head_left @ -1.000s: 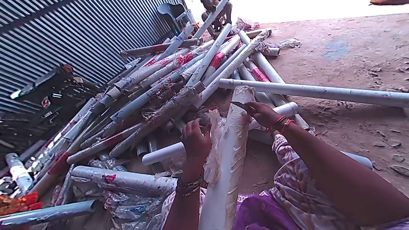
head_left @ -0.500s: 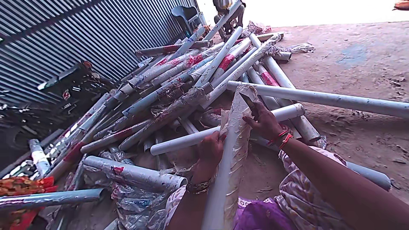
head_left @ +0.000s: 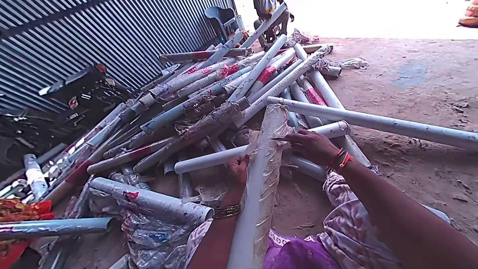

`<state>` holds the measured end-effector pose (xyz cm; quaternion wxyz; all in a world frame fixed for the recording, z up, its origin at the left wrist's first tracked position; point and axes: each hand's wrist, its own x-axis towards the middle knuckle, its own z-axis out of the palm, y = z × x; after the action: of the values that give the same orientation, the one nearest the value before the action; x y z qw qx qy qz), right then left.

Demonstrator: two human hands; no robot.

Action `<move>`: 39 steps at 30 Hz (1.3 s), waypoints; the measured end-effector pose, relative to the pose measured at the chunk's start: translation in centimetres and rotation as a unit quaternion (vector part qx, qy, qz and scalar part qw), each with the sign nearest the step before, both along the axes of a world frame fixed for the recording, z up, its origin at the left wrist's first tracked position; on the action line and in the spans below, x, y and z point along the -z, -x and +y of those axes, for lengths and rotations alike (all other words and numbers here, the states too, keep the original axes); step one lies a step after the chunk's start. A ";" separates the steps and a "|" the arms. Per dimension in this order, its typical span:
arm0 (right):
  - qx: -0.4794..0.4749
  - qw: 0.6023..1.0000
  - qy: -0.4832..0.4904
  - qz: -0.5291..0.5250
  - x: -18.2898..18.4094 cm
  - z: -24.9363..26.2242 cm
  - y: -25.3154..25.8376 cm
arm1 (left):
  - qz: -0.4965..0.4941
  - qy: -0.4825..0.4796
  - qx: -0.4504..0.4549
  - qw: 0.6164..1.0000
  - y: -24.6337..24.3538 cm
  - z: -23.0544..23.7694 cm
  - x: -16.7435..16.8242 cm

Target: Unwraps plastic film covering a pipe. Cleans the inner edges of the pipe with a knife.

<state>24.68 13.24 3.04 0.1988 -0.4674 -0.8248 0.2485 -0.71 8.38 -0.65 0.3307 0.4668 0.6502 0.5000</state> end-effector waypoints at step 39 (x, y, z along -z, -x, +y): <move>0.038 0.984 0.166 0.044 1.6 -5.8 4.1 | 0.038 0.100 -0.008 0.994 0.0 -1.4 2.7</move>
<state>20.58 7.42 1.46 0.1639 -0.5139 -0.7439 0.3946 -0.71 7.02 -3.34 0.3468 0.4451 0.7125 0.4171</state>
